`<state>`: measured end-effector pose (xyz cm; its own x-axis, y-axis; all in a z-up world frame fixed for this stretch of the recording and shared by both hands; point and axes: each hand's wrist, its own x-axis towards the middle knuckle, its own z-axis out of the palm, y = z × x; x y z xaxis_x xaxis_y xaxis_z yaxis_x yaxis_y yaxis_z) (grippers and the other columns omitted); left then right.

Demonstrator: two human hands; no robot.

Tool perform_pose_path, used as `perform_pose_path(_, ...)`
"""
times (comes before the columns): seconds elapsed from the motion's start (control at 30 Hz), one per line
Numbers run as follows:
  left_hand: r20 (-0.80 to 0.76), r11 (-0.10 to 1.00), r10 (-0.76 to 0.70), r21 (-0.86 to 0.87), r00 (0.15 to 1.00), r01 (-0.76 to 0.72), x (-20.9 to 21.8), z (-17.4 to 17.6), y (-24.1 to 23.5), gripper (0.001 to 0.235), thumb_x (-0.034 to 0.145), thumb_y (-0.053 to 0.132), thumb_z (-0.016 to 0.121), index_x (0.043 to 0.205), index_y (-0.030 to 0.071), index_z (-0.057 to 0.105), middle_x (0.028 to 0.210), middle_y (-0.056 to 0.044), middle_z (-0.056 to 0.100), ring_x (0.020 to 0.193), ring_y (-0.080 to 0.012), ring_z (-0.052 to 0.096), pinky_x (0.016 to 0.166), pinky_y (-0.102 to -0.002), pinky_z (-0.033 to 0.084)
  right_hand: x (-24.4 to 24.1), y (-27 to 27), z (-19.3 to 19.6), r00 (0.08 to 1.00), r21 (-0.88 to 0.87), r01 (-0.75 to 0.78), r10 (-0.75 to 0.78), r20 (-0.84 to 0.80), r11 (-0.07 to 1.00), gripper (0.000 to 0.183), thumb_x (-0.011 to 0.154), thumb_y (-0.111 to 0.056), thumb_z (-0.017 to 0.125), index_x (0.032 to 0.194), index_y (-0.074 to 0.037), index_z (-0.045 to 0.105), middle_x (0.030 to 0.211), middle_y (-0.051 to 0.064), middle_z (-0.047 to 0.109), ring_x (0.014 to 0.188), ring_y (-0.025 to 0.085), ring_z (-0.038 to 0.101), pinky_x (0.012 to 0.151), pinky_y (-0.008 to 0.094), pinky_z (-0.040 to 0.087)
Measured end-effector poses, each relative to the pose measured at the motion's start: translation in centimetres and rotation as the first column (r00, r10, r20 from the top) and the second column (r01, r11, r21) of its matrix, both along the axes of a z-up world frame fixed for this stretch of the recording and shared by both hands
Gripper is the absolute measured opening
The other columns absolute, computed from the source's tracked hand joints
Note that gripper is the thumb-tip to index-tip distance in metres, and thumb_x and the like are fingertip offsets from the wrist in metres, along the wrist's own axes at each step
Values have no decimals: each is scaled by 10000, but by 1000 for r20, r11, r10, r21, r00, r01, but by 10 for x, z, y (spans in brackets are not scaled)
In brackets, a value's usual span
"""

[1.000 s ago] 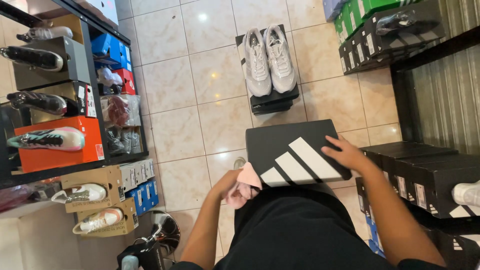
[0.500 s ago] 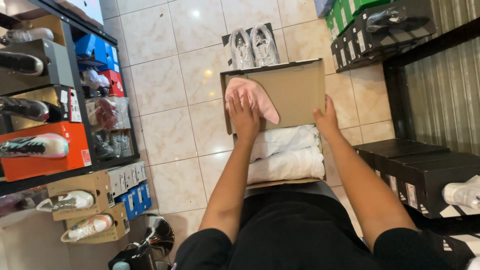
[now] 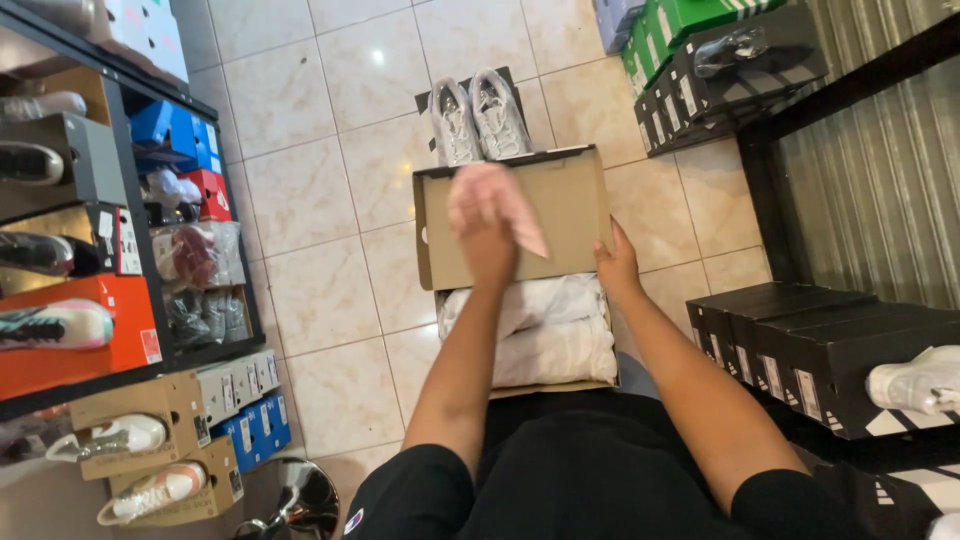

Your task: Cleaning and wiping shoeboxes before organizing them in storage.

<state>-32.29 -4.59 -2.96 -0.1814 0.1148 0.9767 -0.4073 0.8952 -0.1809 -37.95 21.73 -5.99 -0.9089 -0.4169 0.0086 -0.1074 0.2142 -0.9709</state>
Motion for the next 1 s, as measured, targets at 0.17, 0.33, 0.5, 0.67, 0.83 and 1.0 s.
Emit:
perform_pose_path(0.17, 469, 815, -130, 553, 873, -175, 0, -54, 51, 582, 945, 357, 557, 1493, 170, 493, 1637, -203, 287, 1488, -488, 257, 1162, -653, 226, 9, -11, 13, 1000, -51, 12, -13, -22, 999, 589, 968, 47, 571, 1530, -89, 462, 1473, 167, 543, 1379, 240, 484, 1182, 452, 358)
perform_pose_path(0.33, 498, 807, -407, 589, 766, 46, -21, -24, 143, 475, 999, 286, 507, 1465, 195, 514, 1618, -141, 391, 1481, -441, 374, 1119, -615, 374, 4, -5, 12, 1000, -113, -7, 7, -1, 994, 606, 951, 102, 582, 1510, -112, 490, 1441, 140, 573, 1362, 210, 491, 1181, 413, 366)
perform_pose_path(0.5, 544, 757, -363, 645, 757, -101, 21, -90, 43, 507, 923, 255, 518, 1409, 132, 596, 1480, -236, 514, 1390, -470, 447, 1067, -613, 365, 9, -1, 24, 993, -86, 38, -29, 113, 996, 577, 980, 68, 555, 1528, -93, 468, 1469, 153, 546, 1339, 221, 498, 1170, 472, 362)
perform_pose_path(0.67, 486, 805, -84, 547, 870, -229, 40, -21, 22, 533, 993, 278, 517, 1483, 69, 498, 1560, -268, 402, 1400, -526, 388, 1116, -627, 321, 13, -4, 29, 990, -90, 66, -54, 131, 994, 570, 986, 60, 562, 1529, -84, 463, 1457, 151, 557, 1330, 222, 513, 1159, 469, 380)
perform_pose_path(0.83, 335, 774, -366, 627, 868, 85, -19, -22, 122, 631, 976, 150, 546, 1572, 56, 358, 1645, -242, 275, 1485, -498, 282, 1165, -623, 248, 3, 4, -2, 996, -192, 53, -39, 74, 980, 586, 958, 81, 583, 1509, -96, 495, 1415, 136, 590, 1311, 205, 526, 1150, 454, 398)
perform_pose_path(1.0, 431, 818, -417, 562, 800, 124, -16, -2, 133, 406, 1036, 264, 491, 1433, 282, 571, 1584, -84, 461, 1455, -372, 438, 1149, -529, 367, 14, -2, 21, 970, -276, 144, -80, 229, 950, 577, 955, 93, 575, 1480, -141, 534, 1364, 105, 636, 1233, 170, 586, 1108, 387, 473)
